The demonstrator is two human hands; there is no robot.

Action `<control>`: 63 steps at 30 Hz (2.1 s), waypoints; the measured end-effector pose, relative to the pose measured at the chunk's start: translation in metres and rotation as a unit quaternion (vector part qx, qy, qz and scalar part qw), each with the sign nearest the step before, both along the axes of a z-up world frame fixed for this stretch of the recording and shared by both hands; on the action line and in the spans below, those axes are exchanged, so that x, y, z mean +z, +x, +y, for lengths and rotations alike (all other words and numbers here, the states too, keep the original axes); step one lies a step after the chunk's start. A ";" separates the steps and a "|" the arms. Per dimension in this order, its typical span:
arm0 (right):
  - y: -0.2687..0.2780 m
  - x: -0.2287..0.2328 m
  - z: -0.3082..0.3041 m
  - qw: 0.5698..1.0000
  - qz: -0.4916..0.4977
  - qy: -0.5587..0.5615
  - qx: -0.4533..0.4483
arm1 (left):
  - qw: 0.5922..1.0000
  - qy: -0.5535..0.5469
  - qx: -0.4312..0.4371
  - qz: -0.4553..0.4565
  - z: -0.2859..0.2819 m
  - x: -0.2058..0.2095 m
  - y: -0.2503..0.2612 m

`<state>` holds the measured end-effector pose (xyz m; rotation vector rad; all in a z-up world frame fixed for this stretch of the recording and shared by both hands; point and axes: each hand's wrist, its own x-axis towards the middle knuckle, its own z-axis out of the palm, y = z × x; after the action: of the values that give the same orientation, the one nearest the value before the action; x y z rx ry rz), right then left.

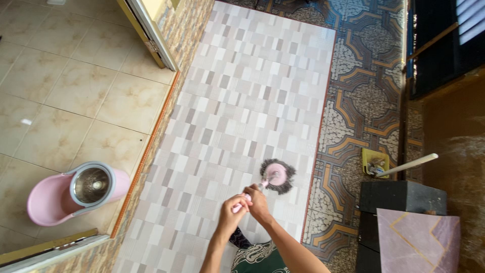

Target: The person mops a tiled floor using a spin mop and a bucket, moving the mop back and forth across different sections of the entryway and porch.

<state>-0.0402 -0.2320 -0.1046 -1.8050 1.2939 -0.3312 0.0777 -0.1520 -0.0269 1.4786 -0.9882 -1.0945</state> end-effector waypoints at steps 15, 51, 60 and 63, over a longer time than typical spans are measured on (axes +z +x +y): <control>0.214 0.015 -0.061 0.956 -0.116 -0.030 0.267 | 0.965 0.019 0.187 -0.183 -0.016 0.048 0.137; 0.095 -0.023 -0.142 0.945 -0.226 -0.004 0.239 | 0.955 0.065 0.175 -0.232 -0.113 0.070 0.005; 0.032 0.036 -0.224 0.957 -0.131 -0.002 0.260 | 0.967 0.023 0.170 -0.191 -0.189 0.068 -0.042; -0.011 0.038 -0.256 0.975 -0.106 -0.033 0.195 | 0.983 0.013 0.124 -0.138 -0.222 0.055 -0.067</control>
<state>-0.0510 -0.4880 -0.0669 -1.9704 0.7677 -0.3383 0.0106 -0.3739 0.0276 1.7540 -0.9487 -0.7398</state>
